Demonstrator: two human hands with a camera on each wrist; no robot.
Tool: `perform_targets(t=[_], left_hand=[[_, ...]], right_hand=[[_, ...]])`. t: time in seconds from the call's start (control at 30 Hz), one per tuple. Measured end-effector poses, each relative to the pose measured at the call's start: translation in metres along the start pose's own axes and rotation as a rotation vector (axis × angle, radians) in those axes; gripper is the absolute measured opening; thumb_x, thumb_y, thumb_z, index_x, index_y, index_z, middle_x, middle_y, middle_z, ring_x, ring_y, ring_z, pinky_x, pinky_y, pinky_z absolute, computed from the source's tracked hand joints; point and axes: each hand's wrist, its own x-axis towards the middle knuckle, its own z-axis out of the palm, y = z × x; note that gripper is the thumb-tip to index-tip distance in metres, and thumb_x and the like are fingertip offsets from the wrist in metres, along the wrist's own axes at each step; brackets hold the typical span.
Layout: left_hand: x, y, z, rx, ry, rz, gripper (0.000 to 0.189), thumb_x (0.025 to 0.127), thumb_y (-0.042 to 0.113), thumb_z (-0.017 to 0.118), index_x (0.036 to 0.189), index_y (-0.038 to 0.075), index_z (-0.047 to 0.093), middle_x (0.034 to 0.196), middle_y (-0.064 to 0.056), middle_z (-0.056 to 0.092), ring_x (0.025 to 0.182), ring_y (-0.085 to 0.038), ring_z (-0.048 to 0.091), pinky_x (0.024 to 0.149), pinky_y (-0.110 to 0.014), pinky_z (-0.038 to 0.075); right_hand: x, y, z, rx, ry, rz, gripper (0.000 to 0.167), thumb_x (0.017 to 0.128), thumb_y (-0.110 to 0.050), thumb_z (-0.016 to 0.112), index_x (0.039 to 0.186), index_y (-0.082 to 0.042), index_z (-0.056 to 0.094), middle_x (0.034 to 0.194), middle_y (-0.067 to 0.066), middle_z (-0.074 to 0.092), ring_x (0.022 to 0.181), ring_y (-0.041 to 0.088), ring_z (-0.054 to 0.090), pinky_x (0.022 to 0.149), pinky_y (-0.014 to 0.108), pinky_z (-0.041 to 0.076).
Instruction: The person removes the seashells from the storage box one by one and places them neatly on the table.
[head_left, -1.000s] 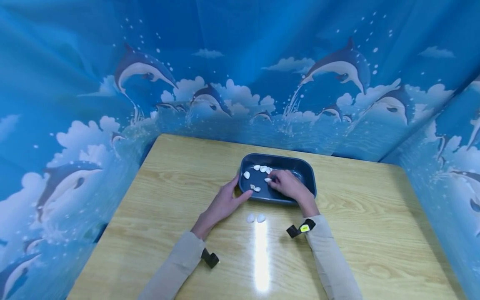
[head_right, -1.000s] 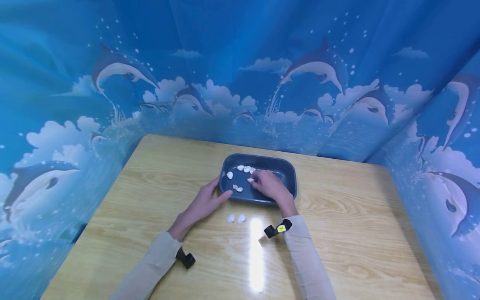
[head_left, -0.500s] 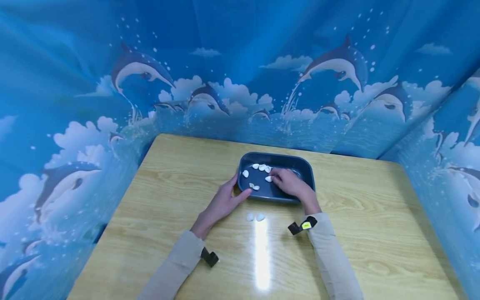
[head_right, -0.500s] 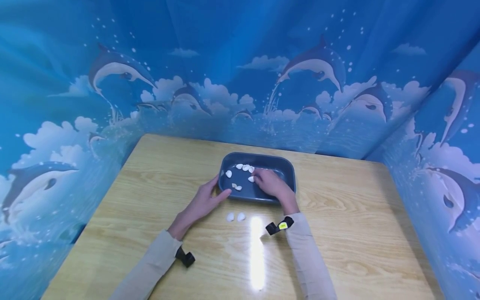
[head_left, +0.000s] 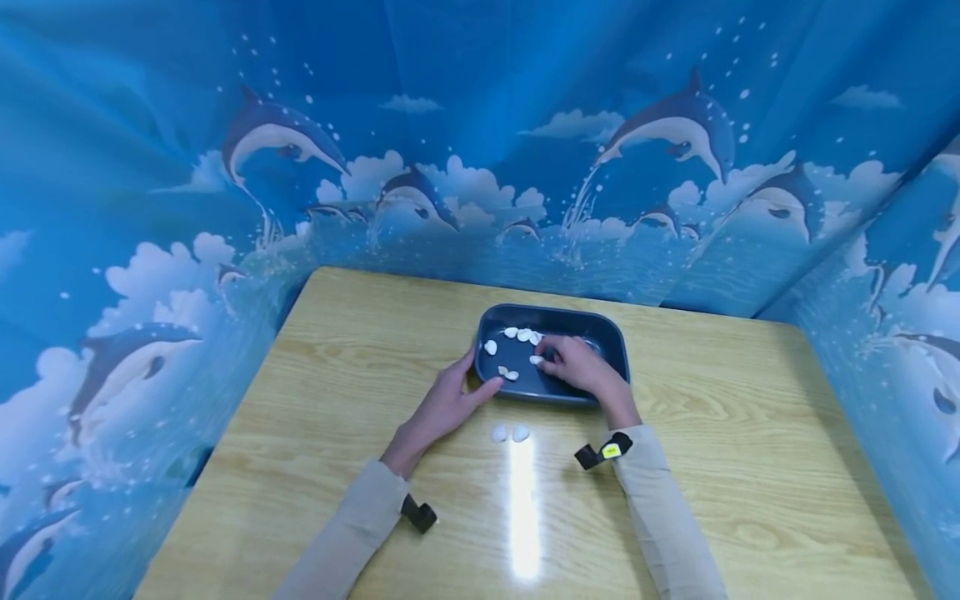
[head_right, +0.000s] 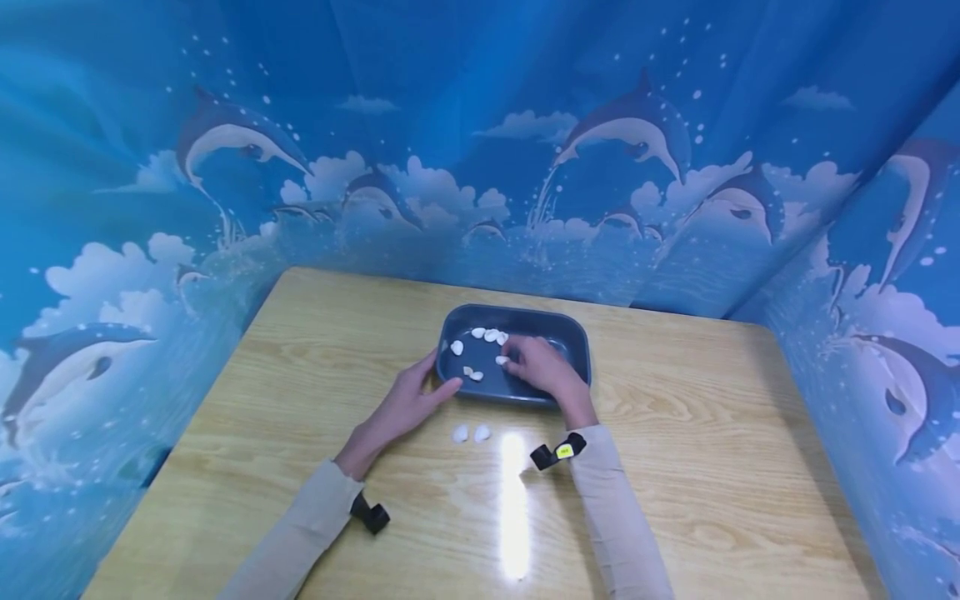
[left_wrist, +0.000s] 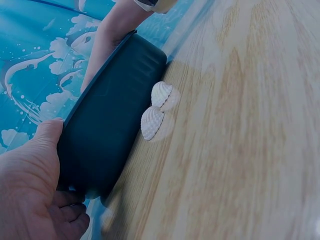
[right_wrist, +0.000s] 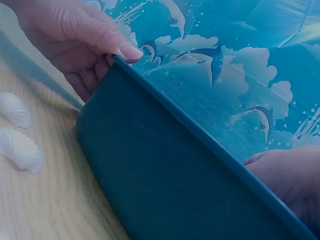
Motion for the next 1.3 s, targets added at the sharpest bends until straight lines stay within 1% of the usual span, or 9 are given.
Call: perform_targets(t=[0.13,0.23,0.4,0.5,0.63,0.8,0.97,1.3], left_hand=[[-0.0003,0.0002,-0.0003,-0.004,-0.001,0.0,0.085,0.102,0.051,0.065,0.167,0.024,0.02,0.171,0.003,0.025,0.156,-0.015,0.024,0.126,-0.042,0.029],[-0.0007,0.0001,-0.0008,-0.012,-0.005,0.005,0.084,0.102,0.051,0.064,0.168,0.023,0.02,0.171,0.002,0.024,0.157,-0.016,0.024,0.126,-0.043,0.028],[-0.0004,-0.0011,-0.0012,-0.012,-0.01,0.009,0.083,0.103,0.05,0.064,0.168,0.023,0.02,0.171,0.001,0.024,0.157,-0.016,0.024,0.126,-0.042,0.028],[-0.0001,-0.0016,-0.0012,-0.009,-0.01,0.009,0.083,0.103,0.05,0.063,0.168,0.022,0.02,0.171,0.001,0.025,0.157,-0.016,0.025,0.126,-0.042,0.028],[-0.0003,-0.0009,-0.0015,-0.014,-0.011,0.021,0.083,0.103,0.049,0.064,0.168,0.021,0.02,0.171,0.0,0.025,0.157,-0.016,0.025,0.126,-0.042,0.028],[-0.0005,0.0007,-0.0019,-0.028,-0.011,0.042,0.083,0.104,0.046,0.064,0.168,0.018,0.02,0.171,0.0,0.026,0.156,-0.016,0.026,0.126,-0.042,0.028],[-0.0005,0.0014,-0.0022,-0.027,-0.012,0.04,0.082,0.104,0.045,0.064,0.168,0.019,0.021,0.171,0.0,0.026,0.156,-0.016,0.026,0.126,-0.042,0.028],[-0.0011,0.0003,-0.0023,-0.03,-0.011,0.046,0.082,0.104,0.045,0.065,0.168,0.018,0.021,0.171,-0.001,0.026,0.156,-0.017,0.026,0.126,-0.043,0.027]], right_hand=[[-0.0005,-0.0009,-0.001,0.003,-0.011,-0.007,0.017,0.101,-0.013,0.069,0.118,-0.008,0.073,0.069,0.0,0.054,0.059,0.015,0.048,0.054,0.028,0.037],[-0.0009,-0.002,-0.002,0.002,-0.01,0.005,0.022,0.101,-0.014,0.07,0.121,-0.006,0.072,0.068,0.0,0.053,0.058,0.016,0.049,0.053,0.028,0.037],[-0.0009,-0.0031,-0.0019,-0.025,-0.004,0.02,0.02,0.101,-0.019,0.071,0.116,-0.006,0.072,0.065,0.0,0.052,0.057,0.016,0.048,0.053,0.029,0.036],[-0.0007,-0.0028,-0.0017,-0.038,-0.011,0.017,0.017,0.102,-0.017,0.07,0.116,-0.007,0.072,0.068,0.0,0.053,0.059,0.016,0.048,0.055,0.029,0.037],[-0.0011,-0.0024,-0.0025,-0.032,-0.021,0.015,0.019,0.101,-0.014,0.07,0.118,-0.007,0.072,0.069,0.001,0.053,0.06,0.017,0.049,0.055,0.029,0.037],[-0.0013,-0.0014,-0.003,-0.025,-0.025,0.001,0.015,0.099,-0.014,0.072,0.113,-0.007,0.071,0.068,0.002,0.053,0.059,0.017,0.048,0.054,0.029,0.037],[-0.0011,-0.0006,-0.0029,-0.024,-0.026,-0.016,0.013,0.1,-0.013,0.072,0.111,-0.007,0.071,0.071,0.002,0.054,0.061,0.016,0.049,0.056,0.029,0.038],[-0.0004,-0.0004,-0.0009,-0.009,-0.029,0.022,0.013,0.1,-0.014,0.072,0.109,-0.005,0.069,0.067,0.001,0.052,0.057,0.016,0.048,0.053,0.028,0.037]])
